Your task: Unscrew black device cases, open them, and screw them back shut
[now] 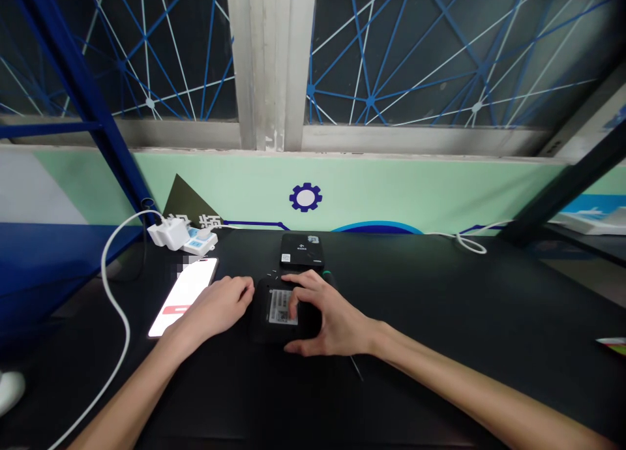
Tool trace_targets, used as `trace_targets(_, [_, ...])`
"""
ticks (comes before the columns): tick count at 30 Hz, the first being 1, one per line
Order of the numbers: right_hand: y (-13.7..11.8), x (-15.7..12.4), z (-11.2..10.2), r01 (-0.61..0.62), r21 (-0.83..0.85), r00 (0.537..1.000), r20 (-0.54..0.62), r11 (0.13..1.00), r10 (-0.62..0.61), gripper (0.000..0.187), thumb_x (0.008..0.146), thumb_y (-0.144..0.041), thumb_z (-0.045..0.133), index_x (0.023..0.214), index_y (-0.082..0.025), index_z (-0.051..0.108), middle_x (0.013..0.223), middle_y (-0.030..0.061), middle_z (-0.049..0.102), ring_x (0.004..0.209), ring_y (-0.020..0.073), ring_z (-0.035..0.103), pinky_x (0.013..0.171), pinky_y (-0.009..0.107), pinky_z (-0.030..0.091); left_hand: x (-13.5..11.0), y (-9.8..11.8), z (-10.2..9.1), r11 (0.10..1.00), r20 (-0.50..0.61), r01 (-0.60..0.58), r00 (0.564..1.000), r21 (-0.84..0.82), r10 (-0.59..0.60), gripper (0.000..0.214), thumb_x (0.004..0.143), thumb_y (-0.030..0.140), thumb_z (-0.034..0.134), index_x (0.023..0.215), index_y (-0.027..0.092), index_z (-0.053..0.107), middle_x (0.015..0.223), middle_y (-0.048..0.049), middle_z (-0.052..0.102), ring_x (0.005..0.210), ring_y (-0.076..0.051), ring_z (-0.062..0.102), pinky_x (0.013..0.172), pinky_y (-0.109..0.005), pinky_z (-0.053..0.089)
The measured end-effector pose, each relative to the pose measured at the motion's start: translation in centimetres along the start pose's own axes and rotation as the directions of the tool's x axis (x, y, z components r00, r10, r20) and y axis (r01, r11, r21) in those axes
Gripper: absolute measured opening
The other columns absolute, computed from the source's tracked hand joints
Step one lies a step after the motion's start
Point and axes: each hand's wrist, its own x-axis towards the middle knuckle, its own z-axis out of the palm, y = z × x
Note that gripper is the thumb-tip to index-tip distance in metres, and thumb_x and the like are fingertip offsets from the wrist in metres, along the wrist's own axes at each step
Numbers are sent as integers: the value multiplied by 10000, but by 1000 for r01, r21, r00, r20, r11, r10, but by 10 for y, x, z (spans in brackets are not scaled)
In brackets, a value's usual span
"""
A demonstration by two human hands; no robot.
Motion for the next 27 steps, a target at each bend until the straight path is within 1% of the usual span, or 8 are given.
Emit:
trace_targets(5, [1,0,2,13,-53,1000,-17,999,-14,386,672,-425,863,895,-219,623,1439,140,514,1331,307,444,1053,478,437,2,-4,6,1000,-13,-5,1000,4,5,311,978,361,308,906,253,591,934,-71,701,906,-290,650,724,-344,426])
trace_targets(12, [3,-1,6,23,-49,999,-35,999,-24,416,671,-449,862,897,-221,596,1414,130,532,1284,299,484,1048,460,449,4,-8,10,999,-21,-27,999,-27,26,321,980,380,313,880,248,588,906,-72,695,889,-289,660,707,-341,427])
trace_targets(15, [2,-2,7,16,-73,1000,-14,997,-17,406,702,-471,837,904,-215,595,1432,143,522,1305,305,474,1051,457,452,3,-8,10,999,-12,-26,1000,-34,26,324,983,382,310,860,244,576,901,-68,691,881,-281,655,714,-343,424])
trace_targets(19, [-2,-3,6,1,-127,1000,22,992,2,417,752,-504,785,967,-201,597,1468,174,500,1351,336,445,1081,498,427,1,-4,5,1000,-7,-17,1000,-8,16,317,989,372,299,877,247,568,905,-64,683,900,-282,641,724,-346,415])
trace_targets(21, [-4,-3,5,-9,-147,999,32,989,14,429,760,-508,776,991,-195,597,1479,183,490,1358,347,444,1097,514,412,0,-1,2,1000,-25,5,1000,4,-5,316,993,375,295,872,248,558,896,-63,679,893,-283,638,707,-339,409])
trace_targets(24, [-6,-4,4,-3,-168,1000,28,986,8,441,760,-517,769,1011,-195,602,1488,175,481,1342,346,462,1094,507,419,-1,6,0,1000,-94,16,995,20,-14,310,1008,365,283,845,247,518,841,-48,668,847,-269,644,666,-319,389])
trace_targets(27, [-7,-5,3,23,-196,1000,4,980,-22,440,747,-487,775,1034,-199,607,1438,154,526,1263,326,518,1066,488,446,0,13,4,997,-189,58,981,52,-48,247,1019,334,280,927,253,495,819,-40,665,805,-266,659,608,-301,352])
